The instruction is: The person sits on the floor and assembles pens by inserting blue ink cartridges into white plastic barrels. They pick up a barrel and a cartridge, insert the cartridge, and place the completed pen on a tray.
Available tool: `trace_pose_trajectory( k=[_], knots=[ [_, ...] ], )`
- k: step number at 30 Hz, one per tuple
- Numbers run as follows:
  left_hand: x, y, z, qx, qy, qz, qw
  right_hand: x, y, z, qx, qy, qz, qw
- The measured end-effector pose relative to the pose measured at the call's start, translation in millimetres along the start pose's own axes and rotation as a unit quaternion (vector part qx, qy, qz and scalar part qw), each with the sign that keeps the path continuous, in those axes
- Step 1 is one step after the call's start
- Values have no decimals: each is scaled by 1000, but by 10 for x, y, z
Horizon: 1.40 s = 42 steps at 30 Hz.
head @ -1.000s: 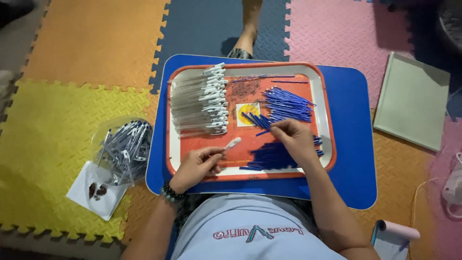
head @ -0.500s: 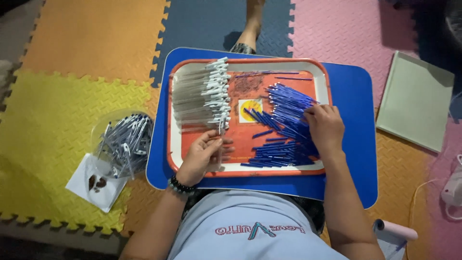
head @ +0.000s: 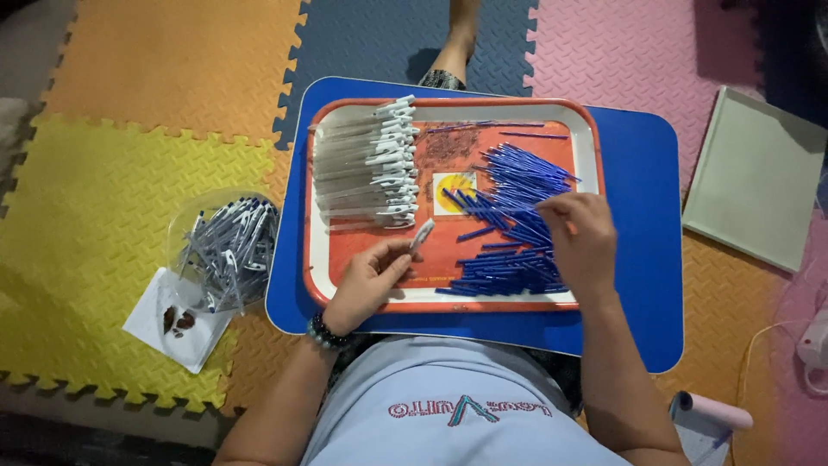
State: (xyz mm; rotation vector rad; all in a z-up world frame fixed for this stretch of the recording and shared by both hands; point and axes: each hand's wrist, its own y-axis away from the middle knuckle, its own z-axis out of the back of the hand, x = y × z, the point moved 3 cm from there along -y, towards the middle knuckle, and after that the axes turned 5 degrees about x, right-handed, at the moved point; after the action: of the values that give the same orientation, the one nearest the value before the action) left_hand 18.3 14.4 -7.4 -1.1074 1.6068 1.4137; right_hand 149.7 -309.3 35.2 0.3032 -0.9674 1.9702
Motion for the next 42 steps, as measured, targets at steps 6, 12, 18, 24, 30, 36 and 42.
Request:
trace_pose_trajectory(
  k=[6,12,18,24,30,36,42],
  knots=[
    [-297,168,-105,12,-89,-16,996,252,-8,-21,34,-23,14,999],
    [-397,219,-137,14,-110,-44,993,223,22,-48,57,-34,13,998],
    [-237,122,-34,16,-211,-80,974,344,-147,22,62,-66,34,995],
    [-255,136,-57,32,-221,-79,972,419,-266,-175,68,-164,16,984],
    [-243,134,-90,46,-122,-35,991,665,-239,-347,161,-200,-14,966],
    [-310,184,-75,29,-17,13,999,96,44,-644,167,134,124,969],
    [-295,195,-103,12,-106,-36,994,114,140,-653,158,-1,71,985]
  ],
)
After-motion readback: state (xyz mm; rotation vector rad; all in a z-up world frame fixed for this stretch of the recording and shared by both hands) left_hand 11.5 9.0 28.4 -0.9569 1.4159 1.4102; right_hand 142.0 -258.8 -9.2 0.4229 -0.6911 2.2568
